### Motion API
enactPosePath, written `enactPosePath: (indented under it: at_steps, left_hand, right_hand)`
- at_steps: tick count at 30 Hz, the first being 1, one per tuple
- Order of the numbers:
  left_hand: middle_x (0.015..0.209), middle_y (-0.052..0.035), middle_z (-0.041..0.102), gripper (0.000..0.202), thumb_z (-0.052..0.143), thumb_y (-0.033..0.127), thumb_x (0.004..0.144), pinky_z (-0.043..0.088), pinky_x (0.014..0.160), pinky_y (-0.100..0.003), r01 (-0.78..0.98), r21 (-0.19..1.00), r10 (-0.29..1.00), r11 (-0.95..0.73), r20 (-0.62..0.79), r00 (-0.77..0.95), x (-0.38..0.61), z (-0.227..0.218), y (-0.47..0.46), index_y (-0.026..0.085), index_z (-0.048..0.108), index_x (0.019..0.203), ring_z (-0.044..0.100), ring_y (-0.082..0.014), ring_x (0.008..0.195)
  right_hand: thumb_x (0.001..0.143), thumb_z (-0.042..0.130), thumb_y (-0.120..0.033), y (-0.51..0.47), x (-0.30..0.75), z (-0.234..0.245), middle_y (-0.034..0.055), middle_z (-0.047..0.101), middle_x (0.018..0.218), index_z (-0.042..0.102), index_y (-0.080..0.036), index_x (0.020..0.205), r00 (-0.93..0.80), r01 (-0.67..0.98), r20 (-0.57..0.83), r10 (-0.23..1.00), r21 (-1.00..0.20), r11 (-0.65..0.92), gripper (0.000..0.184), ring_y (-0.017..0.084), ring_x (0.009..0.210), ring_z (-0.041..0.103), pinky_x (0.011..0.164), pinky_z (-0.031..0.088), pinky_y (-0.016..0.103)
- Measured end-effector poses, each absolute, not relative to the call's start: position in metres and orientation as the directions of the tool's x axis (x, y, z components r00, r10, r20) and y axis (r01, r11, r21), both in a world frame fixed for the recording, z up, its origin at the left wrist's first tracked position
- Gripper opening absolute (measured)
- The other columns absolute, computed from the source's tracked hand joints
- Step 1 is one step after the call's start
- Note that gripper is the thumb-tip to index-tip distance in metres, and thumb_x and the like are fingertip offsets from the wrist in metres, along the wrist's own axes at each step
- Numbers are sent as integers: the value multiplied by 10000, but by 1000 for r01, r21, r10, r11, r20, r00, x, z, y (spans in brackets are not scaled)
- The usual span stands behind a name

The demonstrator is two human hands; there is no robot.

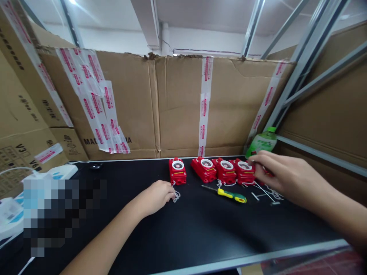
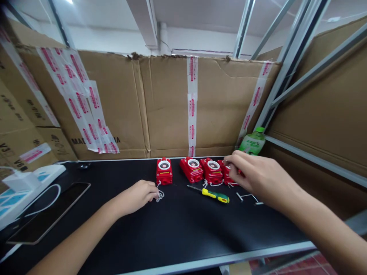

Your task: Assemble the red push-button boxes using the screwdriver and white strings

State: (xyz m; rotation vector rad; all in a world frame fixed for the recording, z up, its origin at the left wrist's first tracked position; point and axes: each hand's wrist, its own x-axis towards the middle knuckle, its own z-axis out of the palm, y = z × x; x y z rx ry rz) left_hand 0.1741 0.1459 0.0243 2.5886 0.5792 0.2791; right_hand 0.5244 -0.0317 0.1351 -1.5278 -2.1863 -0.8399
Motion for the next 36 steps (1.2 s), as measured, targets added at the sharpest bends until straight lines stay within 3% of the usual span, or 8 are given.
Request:
enactPosePath:
  at_steps: [3,7,13,16,20,26,31,36]
  left_hand:
    - [813,-1,693,121,732,258,910,485,747,-255,274,485,359,-831,91,929,178,31,131,219,798,1004,656,-168,755]
    - [801,32,704,231,776,252,877,508,823,-234,165,481,246,-861,110,963,191,31,103,265,778,1107,684,-159,809]
    - [775,3,734,125,722,214,863,544,781,-256,-117,438,26,-891,307,951,208,14,76,203,788,968,658,-169,727]
    - [749,6,734,85,716,247,879,559,769,-268,-166,424,-29,-891,310,950,211,7,76,193,775,907,652,-162,695]
    - [718,23,716,97,713,281,895,543,696,-275,-165,412,-37,-896,302,953,211,-2,84,202,754,858,633,-152,653]
    - [727,34,702,89,741,296,877,520,667,-247,-134,472,19,-871,304,953,206,-9,96,209,739,856,651,-131,649]
    - [730,21,727,117,730,317,878,537,694,-268,-122,432,17,-894,304,952,207,-9,93,211,742,829,662,-152,662]
    - [706,-9,738,95,730,282,831,506,620,-289,-19,366,83,-930,262,962,200,15,90,197,752,795,647,-169,622]
  right_hand:
    - [1086,464,-294,-23,523,138,114,745,1037,649,-202,1129,-290,956,573,767,133,262,212,217,812,708,743,521,360]
    - [1093,444,-247,7,480,133,73,721,1009,646,-211,1115,-377,897,544,750,15,441,206,180,797,692,726,540,310]
    - [1101,398,-116,85,368,109,132,682,1137,633,-124,1215,-716,698,274,642,257,669,261,217,936,678,745,560,318]
    - [1091,466,-117,130,315,77,118,686,1075,679,-107,1072,-812,582,172,557,294,758,214,218,928,671,774,574,331]
    - [1066,609,-217,180,265,34,76,710,1131,692,-126,1124,-840,535,106,532,324,780,135,203,981,705,811,616,356]
    - [1031,692,-339,205,238,15,89,707,1240,675,-163,1268,-834,538,69,548,322,779,296,225,1037,721,866,636,414]
    - [1100,453,-133,169,262,36,137,691,1173,682,-95,1157,-836,545,111,537,277,791,239,215,945,691,753,610,348]
    - [1037,516,-86,107,334,70,118,715,1024,709,-122,1069,-793,609,144,592,198,768,199,235,885,704,787,607,366]
